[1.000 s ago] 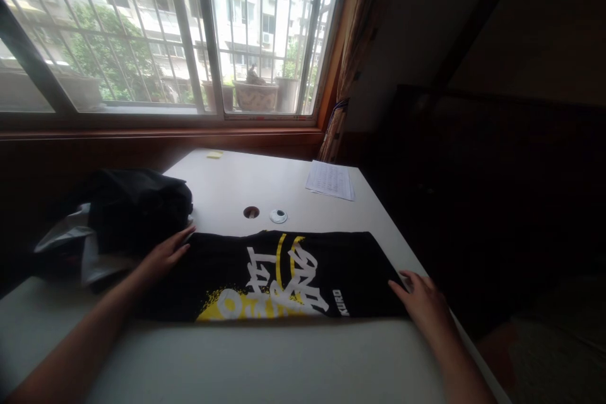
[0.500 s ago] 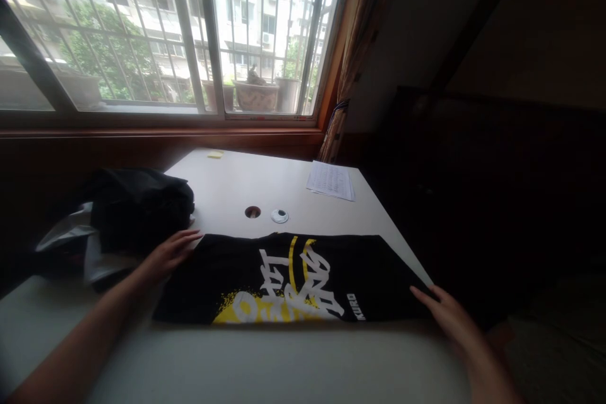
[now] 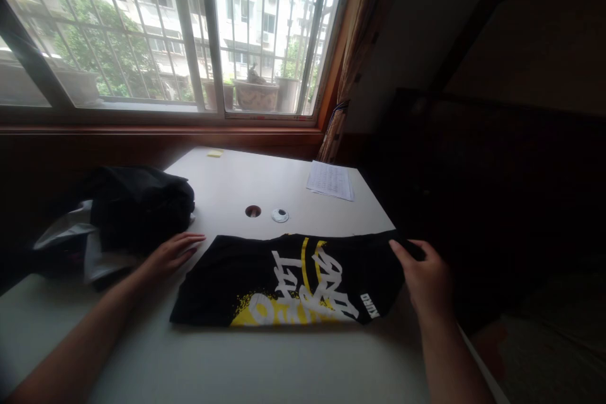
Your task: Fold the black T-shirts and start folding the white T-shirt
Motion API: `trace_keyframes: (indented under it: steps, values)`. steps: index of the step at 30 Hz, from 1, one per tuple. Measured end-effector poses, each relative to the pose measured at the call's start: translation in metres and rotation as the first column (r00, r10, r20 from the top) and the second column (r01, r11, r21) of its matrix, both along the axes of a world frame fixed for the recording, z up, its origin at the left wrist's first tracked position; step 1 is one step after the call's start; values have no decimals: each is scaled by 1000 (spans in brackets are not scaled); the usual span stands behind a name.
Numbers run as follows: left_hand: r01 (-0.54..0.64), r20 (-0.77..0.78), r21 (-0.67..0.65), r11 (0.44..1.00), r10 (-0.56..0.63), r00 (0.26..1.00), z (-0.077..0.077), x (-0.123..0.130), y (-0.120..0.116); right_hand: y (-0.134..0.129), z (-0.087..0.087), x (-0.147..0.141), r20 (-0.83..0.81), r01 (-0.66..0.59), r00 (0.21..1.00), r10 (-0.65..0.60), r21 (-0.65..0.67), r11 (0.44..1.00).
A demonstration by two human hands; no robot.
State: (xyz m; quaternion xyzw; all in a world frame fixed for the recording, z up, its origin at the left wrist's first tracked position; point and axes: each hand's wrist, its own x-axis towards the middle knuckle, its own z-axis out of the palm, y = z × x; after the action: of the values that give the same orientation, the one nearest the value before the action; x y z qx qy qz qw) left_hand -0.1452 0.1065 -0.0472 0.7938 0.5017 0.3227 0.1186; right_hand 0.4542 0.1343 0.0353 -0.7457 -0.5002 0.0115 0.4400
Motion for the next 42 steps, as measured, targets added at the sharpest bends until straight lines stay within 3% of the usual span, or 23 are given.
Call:
trace_keyframes:
  steps: [3, 5, 7, 9, 10, 11, 12, 13, 15, 19, 22, 28, 32, 37, 42]
  values:
    - [15, 6, 13, 1000, -15, 1000, -3, -2, 0, -3, 33, -87, 124, -171, 979, 161, 80, 982]
    - [21, 12, 24, 999, -21, 1000, -5, -4, 0, -16, 46, -146, 223, -399, 904, 364, 136, 907]
    - [21, 17, 28, 999, -21, 1000, -6, -6, 0, -37, 52, -197, 262, -647, 753, 603, 134, 750]
    - [17, 18, 27, 999, -17, 1000, -6, -7, -1, -61, 51, -234, 246, -874, 477, 844, 33, 484]
    - [16, 15, 26, 1000, -17, 1000, -5, -7, -1, -71, 50, -246, 218, -935, 337, 916, -36, 352]
    - [17, 11, 27, 999, -18, 1000, -5, -6, -2, -80, 48, -253, 183, -962, 237, 954, -89, 256]
    - [19, 7, 32, 999, -19, 1000, -4, -6, -2, -87, 45, -255, 154, -971, 180, 971, -128, 201]
    - [20, 1, 36, 999, -20, 1000, -3, -6, -2, -91, 43, -254, 134, -970, 164, 977, -156, 184]
    - [26, -10, 49, 998, -26, 1000, -2, -4, -2, -90, 36, -239, 129, -950, 233, 964, -180, 254]
    - [40, -33, 76, 996, -37, 999, -2, 0, 0, -74, 17, -185, 206, -823, 471, 858, -247, 511]
    - [61, -48, 78, 995, -57, 997, -1, 6, -2, -71, -6, -143, 255, -704, 553, 793, -365, 609]
    - [130, -93, 89, 987, -122, 988, 4, 21, -6, -84, -47, -103, 351, -596, 602, 717, -400, 696]
    - [148, -137, 117, 982, -131, 982, 9, 35, -7, -89, -55, -98, 382, -584, 628, 678, -345, 735]
    - [229, -261, 51, 972, -208, 943, 17, 61, -15, -90, -59, -85, 386, -542, 680, 623, -307, 782]
    - [254, -341, 24, 967, -231, 911, 11, 74, -19, -95, -74, -57, 439, -519, 653, 617, -334, 787]
